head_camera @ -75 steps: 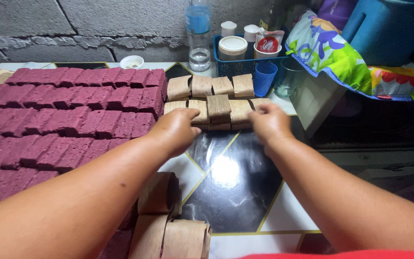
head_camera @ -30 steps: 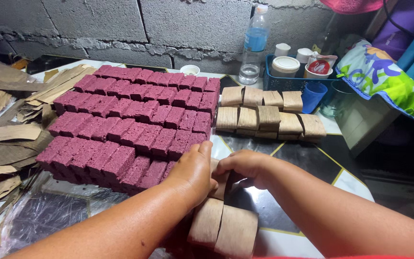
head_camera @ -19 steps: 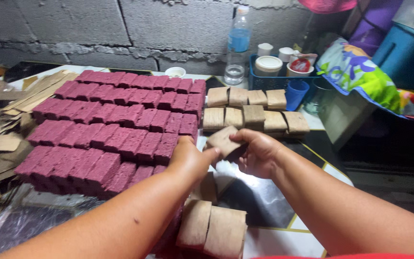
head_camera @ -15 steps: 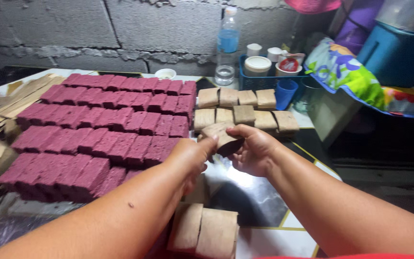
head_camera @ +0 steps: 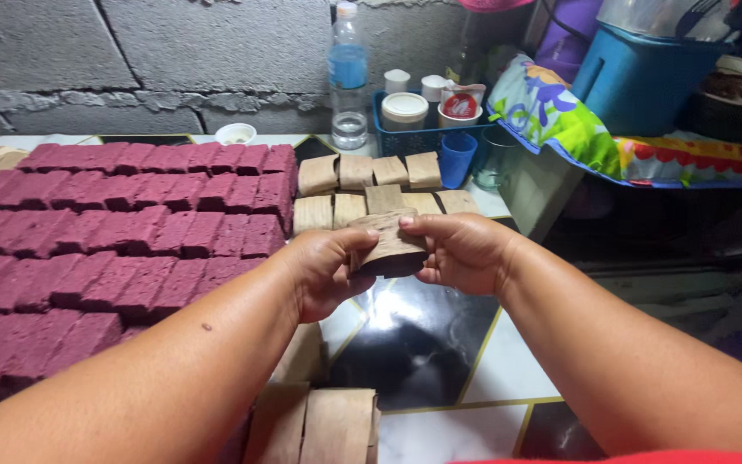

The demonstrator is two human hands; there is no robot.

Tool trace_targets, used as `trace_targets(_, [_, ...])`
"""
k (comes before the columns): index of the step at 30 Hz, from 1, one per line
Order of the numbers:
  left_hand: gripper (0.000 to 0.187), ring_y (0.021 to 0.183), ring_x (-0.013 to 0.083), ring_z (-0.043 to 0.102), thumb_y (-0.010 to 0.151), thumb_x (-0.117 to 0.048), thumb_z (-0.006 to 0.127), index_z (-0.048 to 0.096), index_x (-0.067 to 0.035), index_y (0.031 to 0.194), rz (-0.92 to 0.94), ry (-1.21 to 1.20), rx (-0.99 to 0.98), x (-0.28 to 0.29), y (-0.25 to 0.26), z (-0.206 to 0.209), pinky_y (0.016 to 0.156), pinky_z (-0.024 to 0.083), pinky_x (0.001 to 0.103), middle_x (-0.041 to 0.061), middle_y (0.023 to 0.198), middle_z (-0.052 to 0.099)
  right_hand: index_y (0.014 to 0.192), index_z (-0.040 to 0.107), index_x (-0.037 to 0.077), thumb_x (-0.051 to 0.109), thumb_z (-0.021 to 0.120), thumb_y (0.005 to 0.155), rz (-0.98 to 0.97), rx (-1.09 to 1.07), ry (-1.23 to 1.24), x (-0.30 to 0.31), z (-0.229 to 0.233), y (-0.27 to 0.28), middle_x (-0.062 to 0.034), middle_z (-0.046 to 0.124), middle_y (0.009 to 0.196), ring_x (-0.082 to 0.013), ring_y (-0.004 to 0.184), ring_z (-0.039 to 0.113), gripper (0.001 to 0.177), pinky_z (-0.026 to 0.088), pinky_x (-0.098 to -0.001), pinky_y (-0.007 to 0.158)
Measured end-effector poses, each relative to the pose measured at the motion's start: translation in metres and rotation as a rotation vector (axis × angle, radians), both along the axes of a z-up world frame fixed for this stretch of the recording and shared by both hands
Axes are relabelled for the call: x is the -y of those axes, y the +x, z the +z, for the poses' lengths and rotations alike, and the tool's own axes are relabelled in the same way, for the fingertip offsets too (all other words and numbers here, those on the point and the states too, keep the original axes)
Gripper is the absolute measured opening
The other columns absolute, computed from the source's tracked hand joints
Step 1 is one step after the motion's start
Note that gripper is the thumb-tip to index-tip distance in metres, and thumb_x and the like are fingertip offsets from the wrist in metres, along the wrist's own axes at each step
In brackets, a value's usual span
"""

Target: The person wraps individual purple rectangular food blocks in dried leaves. They pick up a leaf, place a block on it, fold the leaf around the block, and set the wrapped item aside. The process is repeated continuously throughout the clip.

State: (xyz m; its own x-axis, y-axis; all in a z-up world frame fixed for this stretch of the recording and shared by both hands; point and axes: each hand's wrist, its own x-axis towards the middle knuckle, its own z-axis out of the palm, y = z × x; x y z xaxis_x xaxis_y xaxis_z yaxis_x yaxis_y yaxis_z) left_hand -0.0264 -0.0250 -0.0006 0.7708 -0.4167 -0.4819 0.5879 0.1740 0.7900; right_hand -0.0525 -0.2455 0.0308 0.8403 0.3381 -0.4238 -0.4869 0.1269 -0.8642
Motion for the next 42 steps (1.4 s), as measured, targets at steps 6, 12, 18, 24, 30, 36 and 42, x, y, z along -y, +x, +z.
trace_targets(6, [0.032,0.096,0.0175,0.061,0.088,-0.032,0.073,0.068,-0.013,0.113,0.012,0.102,0.070,0.027,0.011,-0.002,0.082,0.050,0.033,0.002,0.106,0.068,0.109,0.070,0.017,0.027,0.075,0.086,-0.074,-0.046,-0.029,0.030,-0.022,0.018,0.0043,0.071,0.087,-0.0082,0.071,0.064,0.026,0.049,-0.0242,0.060])
trace_targets(12, [0.069,0.120,0.0232,0.061,0.084,-0.028,0.077,0.047,-0.007,0.143,-0.038,0.433,0.422,0.041,0.040,-0.010,0.098,0.049,0.035,0.010,0.134,0.063,0.113,0.065,0.013,0.032,0.074,0.091,-0.545,-0.152,0.046,0.049,-0.050,0.059,-0.0056,0.066,0.102,-0.0173,0.082,0.059,0.030,0.046,-0.0302,0.066])
trace_targets(18, [0.084,0.122,0.0277,0.065,0.079,-0.031,0.079,0.044,-0.002,0.150,-0.241,0.746,0.712,0.052,0.067,-0.030,0.101,0.051,0.034,0.022,0.138,0.064,0.114,0.065,0.019,0.031,0.069,0.093,-0.732,-0.140,0.032,0.043,-0.064,0.094,-0.0046,0.066,0.110,-0.0204,0.096,0.058,0.025,0.049,-0.0350,0.075])
trace_targets(24, [0.091,0.128,0.0360,0.057,0.077,-0.046,0.082,0.047,0.006,0.143,-0.382,1.026,0.971,0.060,0.086,-0.039,0.107,0.046,0.036,0.024,0.140,0.054,0.114,0.064,0.020,0.033,0.069,0.095,-0.783,-0.133,-0.066,0.024,-0.068,0.117,-0.0036,0.066,0.113,-0.0214,0.098,0.058,0.023,0.050,-0.0347,0.073])
trace_targets(30, [0.092,0.130,0.0365,0.056,0.078,-0.051,0.078,0.046,0.005,0.144,-0.478,1.071,0.941,0.058,0.090,-0.041,0.110,0.045,0.037,0.023,0.142,0.054,0.116,0.070,0.013,0.032,0.073,0.093,-0.773,-0.081,-0.186,0.011,-0.063,0.125,-0.0052,0.070,0.110,-0.0222,0.093,0.062,0.030,0.053,-0.0336,0.069])
trace_targets(36, [0.101,0.138,0.0416,0.041,0.081,-0.054,0.082,0.035,0.005,0.149,-0.488,1.112,1.012,0.062,0.089,-0.041,0.112,0.038,0.040,0.031,0.150,0.035,0.108,0.065,-0.003,0.026,0.069,0.092,-0.673,-0.017,-0.104,-0.002,-0.055,0.116,-0.0230,0.075,0.106,-0.0415,0.091,0.075,0.033,0.063,-0.0511,0.071])
trace_targets(42, [0.084,0.133,0.0365,0.055,0.079,-0.046,0.080,0.051,0.003,0.141,-0.442,1.129,0.946,0.062,0.085,-0.034,0.112,0.045,0.038,0.023,0.144,0.054,0.104,0.073,0.002,0.044,0.075,0.091,-0.671,0.011,-0.495,-0.005,-0.045,0.102,-0.0184,0.073,0.102,-0.0307,0.082,0.068,0.044,0.051,-0.0468,0.071])
